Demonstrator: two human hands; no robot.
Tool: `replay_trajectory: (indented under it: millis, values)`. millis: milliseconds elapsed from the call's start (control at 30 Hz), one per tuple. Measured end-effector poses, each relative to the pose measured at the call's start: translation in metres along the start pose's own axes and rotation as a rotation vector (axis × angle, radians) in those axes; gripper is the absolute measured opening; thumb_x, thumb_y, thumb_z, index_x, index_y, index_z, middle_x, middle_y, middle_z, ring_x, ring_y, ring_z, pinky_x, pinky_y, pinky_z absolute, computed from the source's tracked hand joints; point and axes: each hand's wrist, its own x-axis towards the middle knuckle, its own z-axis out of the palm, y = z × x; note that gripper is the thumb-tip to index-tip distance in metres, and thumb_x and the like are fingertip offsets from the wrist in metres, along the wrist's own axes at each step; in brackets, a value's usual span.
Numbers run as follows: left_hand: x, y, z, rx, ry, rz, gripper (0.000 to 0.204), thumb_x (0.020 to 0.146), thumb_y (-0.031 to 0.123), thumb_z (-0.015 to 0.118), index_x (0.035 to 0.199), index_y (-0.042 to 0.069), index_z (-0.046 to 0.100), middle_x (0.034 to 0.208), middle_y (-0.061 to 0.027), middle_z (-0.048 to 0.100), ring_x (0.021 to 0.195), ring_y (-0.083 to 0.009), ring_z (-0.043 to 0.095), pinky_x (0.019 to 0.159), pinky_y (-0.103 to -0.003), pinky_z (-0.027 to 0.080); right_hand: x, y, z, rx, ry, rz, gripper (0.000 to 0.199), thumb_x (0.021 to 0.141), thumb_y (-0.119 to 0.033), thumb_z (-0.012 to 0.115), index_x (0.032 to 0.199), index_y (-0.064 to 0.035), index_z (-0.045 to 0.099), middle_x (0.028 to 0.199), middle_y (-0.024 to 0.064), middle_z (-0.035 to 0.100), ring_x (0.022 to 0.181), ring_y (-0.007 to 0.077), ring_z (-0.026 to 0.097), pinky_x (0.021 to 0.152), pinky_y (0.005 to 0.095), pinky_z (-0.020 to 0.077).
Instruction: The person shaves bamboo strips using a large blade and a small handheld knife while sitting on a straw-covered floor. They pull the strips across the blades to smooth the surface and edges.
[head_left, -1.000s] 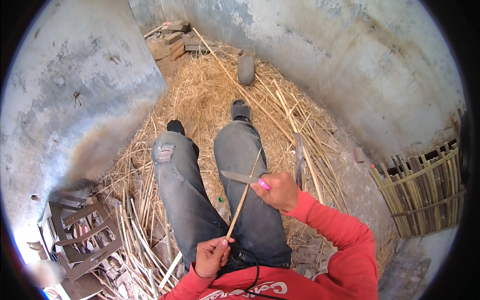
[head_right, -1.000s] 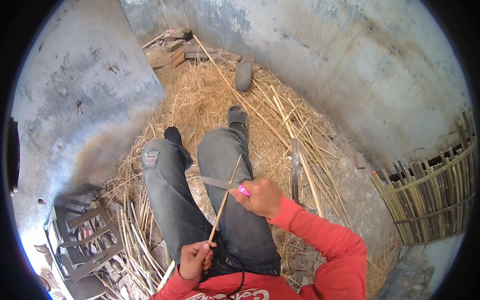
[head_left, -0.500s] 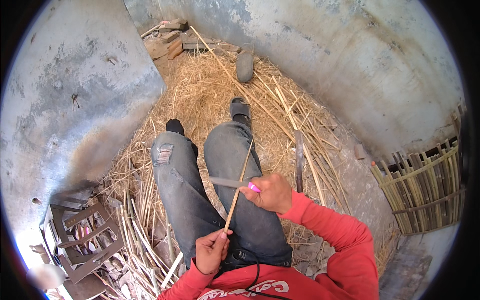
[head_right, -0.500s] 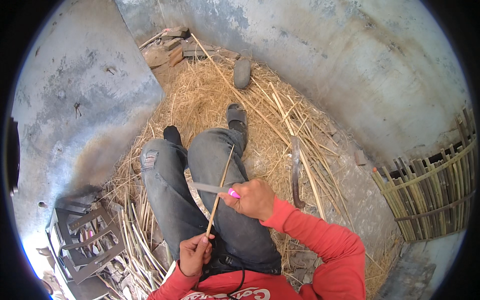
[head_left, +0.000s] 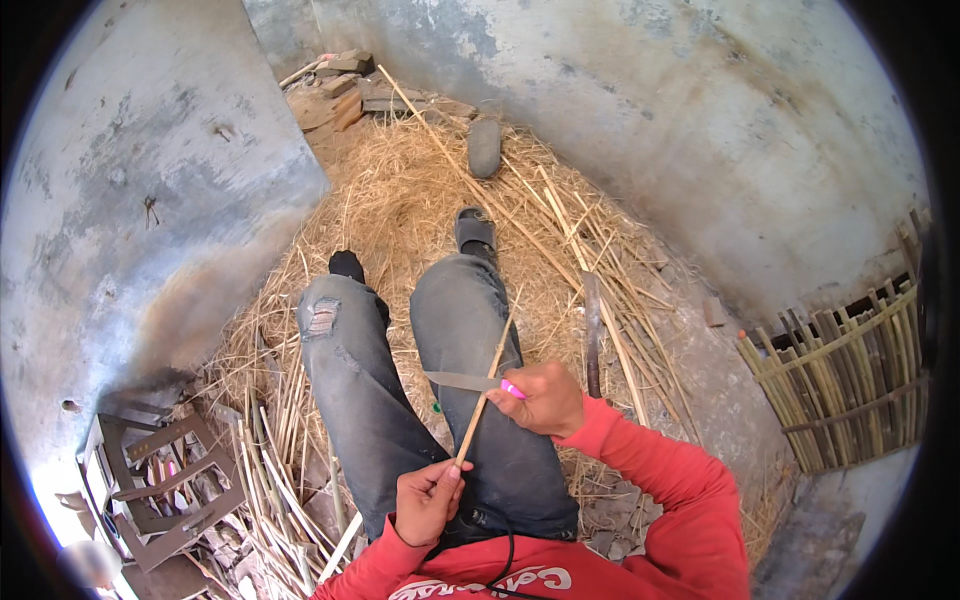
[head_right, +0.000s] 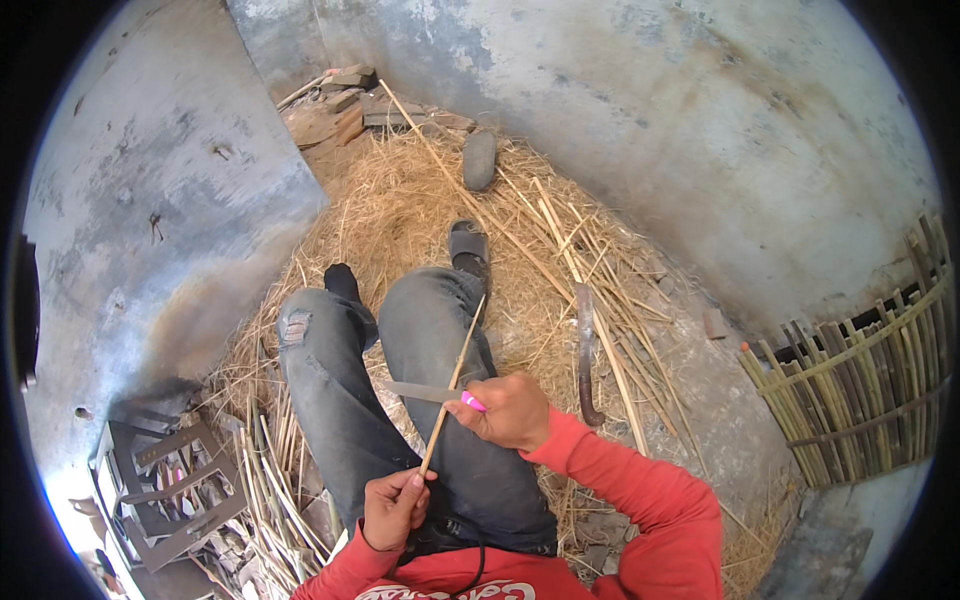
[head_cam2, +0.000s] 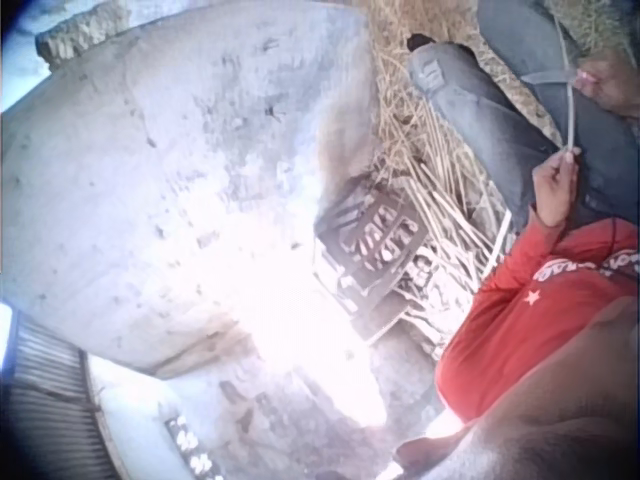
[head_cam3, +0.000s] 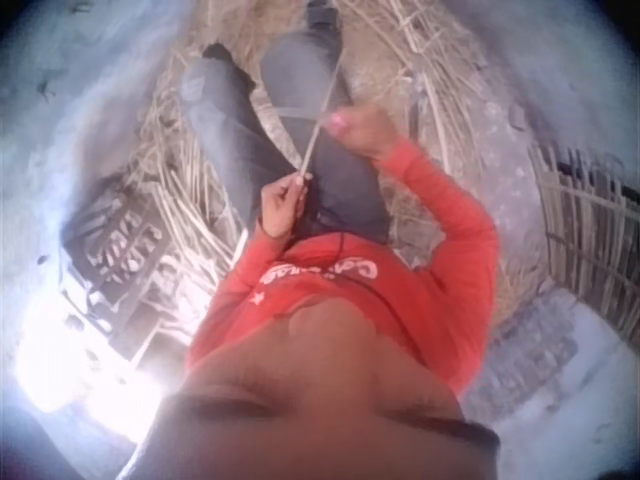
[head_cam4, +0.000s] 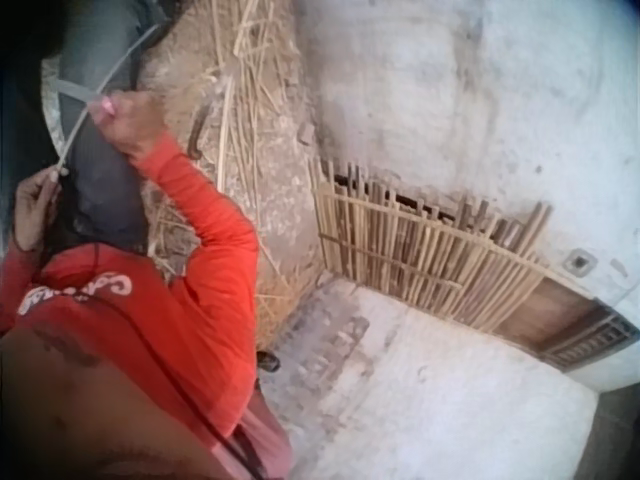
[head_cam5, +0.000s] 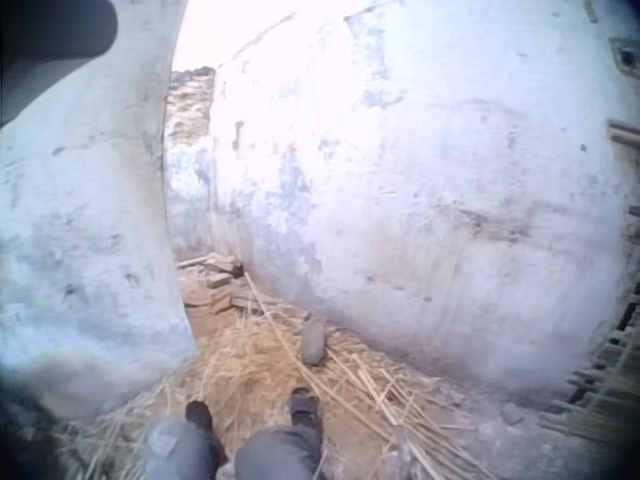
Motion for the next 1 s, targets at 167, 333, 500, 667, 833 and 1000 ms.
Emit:
replay_trajectory:
  millis: [167,333,500,667,833,1000]
  values:
    - [-0.005,-0.003,-0.004,-0.086,0.044,-0.043,0.024,0.106,0.015,0.059,0.117,-0.004,0.069,0.068,0.0015,0.053,0.049,-0.0026,0.038,0.043,-0.021,0.027,0.003,0.000,0.009,-0.046,0.002,0.001,0.057,0.098,-0.048,0.063,0.060,-0.0059,0.056,0.054,0.0146,0.056,0.047,0.0354,0.058,0.046,0.0455,0.0456]
    - [-0.018,-0.006,-0.005,-0.070,0.076,-0.017,0.027,0.107,0.019,0.058,0.114,-0.006,0.065,0.069,0.0005,0.049,0.050,-0.0045,0.035,0.044,-0.022,0.025,0.003,-0.007,0.010,-0.109,-0.013,-0.012,0.057,0.094,-0.055,0.066,0.063,-0.0074,0.061,0.053,0.0133,0.059,0.046,0.0352,0.061,0.045,0.0449,0.0490]
    - [-0.044,-0.012,-0.016,-0.041,0.051,-0.034,0.026,0.107,0.017,0.057,0.115,-0.006,0.066,0.067,0.0014,0.050,0.050,-0.0036,0.037,0.044,-0.021,0.027,0.003,-0.006,0.008,-0.141,0.048,-0.006,0.059,0.094,-0.055,0.065,0.061,-0.0076,0.057,0.053,0.0125,0.057,0.045,0.0334,0.059,0.044,0.0438,0.0468]
    - [-0.039,-0.009,-0.012,0.032,0.066,-0.028,0.026,0.107,0.014,0.057,0.118,-0.006,0.068,0.067,0.0027,0.053,0.049,-0.0022,0.038,0.044,-0.020,0.029,0.001,0.000,0.003,-0.117,0.007,-0.087,0.058,0.095,-0.055,0.064,0.061,-0.0084,0.058,0.054,0.0118,0.058,0.046,0.0317,0.060,0.043,0.0430,0.0463]
    - [-0.017,-0.011,-0.011,0.005,0.050,0.008,0.026,0.106,0.018,0.059,0.111,-0.006,0.068,0.067,0.0011,0.051,0.049,-0.0040,0.037,0.044,-0.022,0.028,0.002,-0.003,0.007,-0.092,0.048,-0.033,0.055,0.095,-0.052,0.065,0.062,-0.0086,0.058,0.053,0.0115,0.057,0.046,0.0326,0.059,0.043,0.0428,0.0466]
    - [-0.038,-0.014,-0.018,-0.057,0.051,-0.052,0.026,0.107,0.018,0.058,0.114,-0.006,0.066,0.066,0.0017,0.049,0.049,-0.0041,0.035,0.043,-0.023,0.027,0.002,-0.001,0.008,-0.153,0.080,-0.031,0.057,0.096,-0.050,0.064,0.060,-0.0072,0.055,0.054,0.0138,0.054,0.047,0.0340,0.058,0.045,0.0438,0.0447]
